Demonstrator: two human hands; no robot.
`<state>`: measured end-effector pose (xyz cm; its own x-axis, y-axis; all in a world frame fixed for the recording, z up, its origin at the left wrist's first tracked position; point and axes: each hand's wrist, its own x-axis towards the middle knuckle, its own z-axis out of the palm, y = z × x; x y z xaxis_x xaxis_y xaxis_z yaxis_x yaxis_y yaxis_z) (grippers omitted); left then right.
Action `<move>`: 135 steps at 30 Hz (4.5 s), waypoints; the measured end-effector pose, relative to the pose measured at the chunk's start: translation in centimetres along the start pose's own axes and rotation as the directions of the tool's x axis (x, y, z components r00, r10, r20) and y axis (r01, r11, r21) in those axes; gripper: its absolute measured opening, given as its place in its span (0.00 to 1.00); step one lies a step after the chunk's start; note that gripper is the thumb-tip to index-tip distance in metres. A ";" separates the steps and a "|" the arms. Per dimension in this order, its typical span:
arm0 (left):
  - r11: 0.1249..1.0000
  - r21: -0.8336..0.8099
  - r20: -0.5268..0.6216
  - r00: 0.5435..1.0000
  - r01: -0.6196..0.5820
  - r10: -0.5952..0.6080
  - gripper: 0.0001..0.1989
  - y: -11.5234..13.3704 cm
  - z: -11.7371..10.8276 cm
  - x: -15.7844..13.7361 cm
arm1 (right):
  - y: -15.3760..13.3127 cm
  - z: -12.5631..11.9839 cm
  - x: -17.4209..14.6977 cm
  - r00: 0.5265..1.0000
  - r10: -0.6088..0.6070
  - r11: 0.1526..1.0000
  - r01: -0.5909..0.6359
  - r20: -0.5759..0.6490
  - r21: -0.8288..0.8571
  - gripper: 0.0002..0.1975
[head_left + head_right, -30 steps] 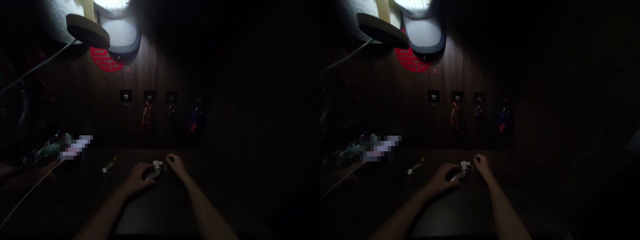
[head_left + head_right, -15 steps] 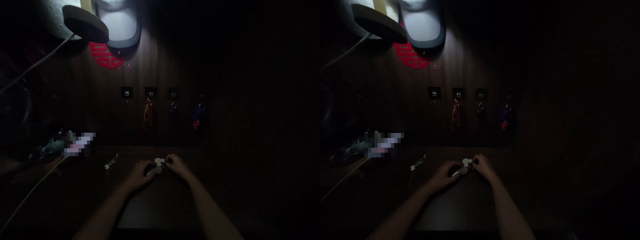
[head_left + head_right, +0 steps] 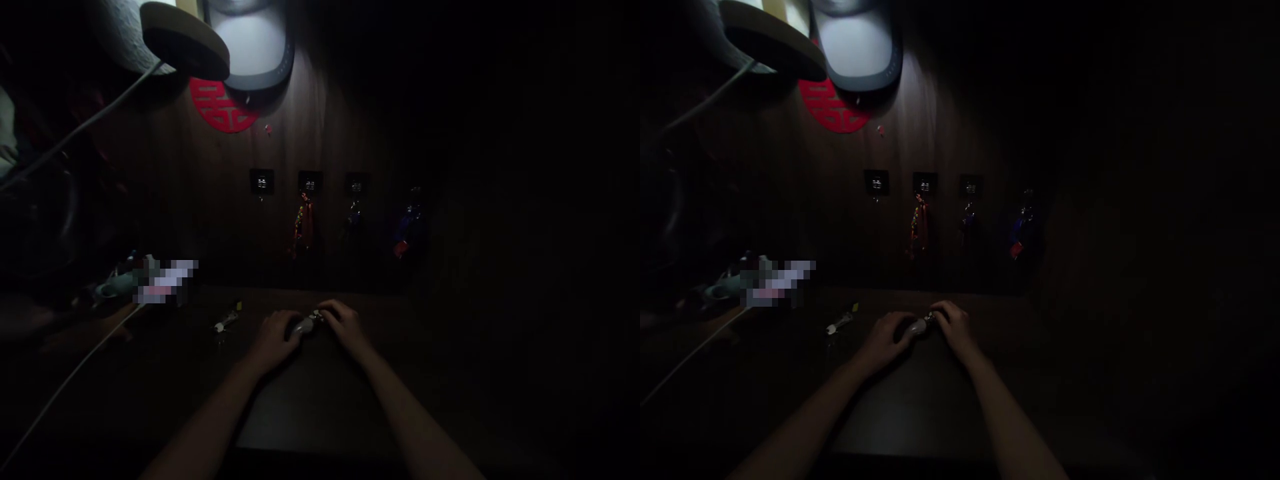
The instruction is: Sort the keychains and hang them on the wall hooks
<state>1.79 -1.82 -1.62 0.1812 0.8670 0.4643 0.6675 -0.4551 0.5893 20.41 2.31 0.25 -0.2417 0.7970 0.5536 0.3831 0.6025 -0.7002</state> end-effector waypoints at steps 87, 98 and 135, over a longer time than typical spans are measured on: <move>0.949 -0.091 -0.009 0.953 0.302 -0.304 0.14 -0.8 0.0 1.3 | -3.6 -10.4 20.1 0.805 0.064 0.997 -0.028 -0.589 0.070 0.04; 0.956 -0.080 -0.020 0.959 0.282 -0.284 0.14 -0.9 0.0 1.3 | -2.7 -9.0 16.7 0.808 -0.007 0.996 0.061 -0.590 0.072 0.17; 0.972 -0.080 -0.058 0.972 0.221 -0.226 0.13 -0.8 0.0 1.1 | 4.1 0.4 0.0 0.989 0.147 0.974 -0.143 0.009 -0.173 0.11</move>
<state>1.43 -0.53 -1.60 -0.0163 0.9340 0.3570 0.6313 -0.2672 0.7281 21.65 4.78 -2.83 -0.1905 0.8773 0.4406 0.5621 0.4654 -0.6837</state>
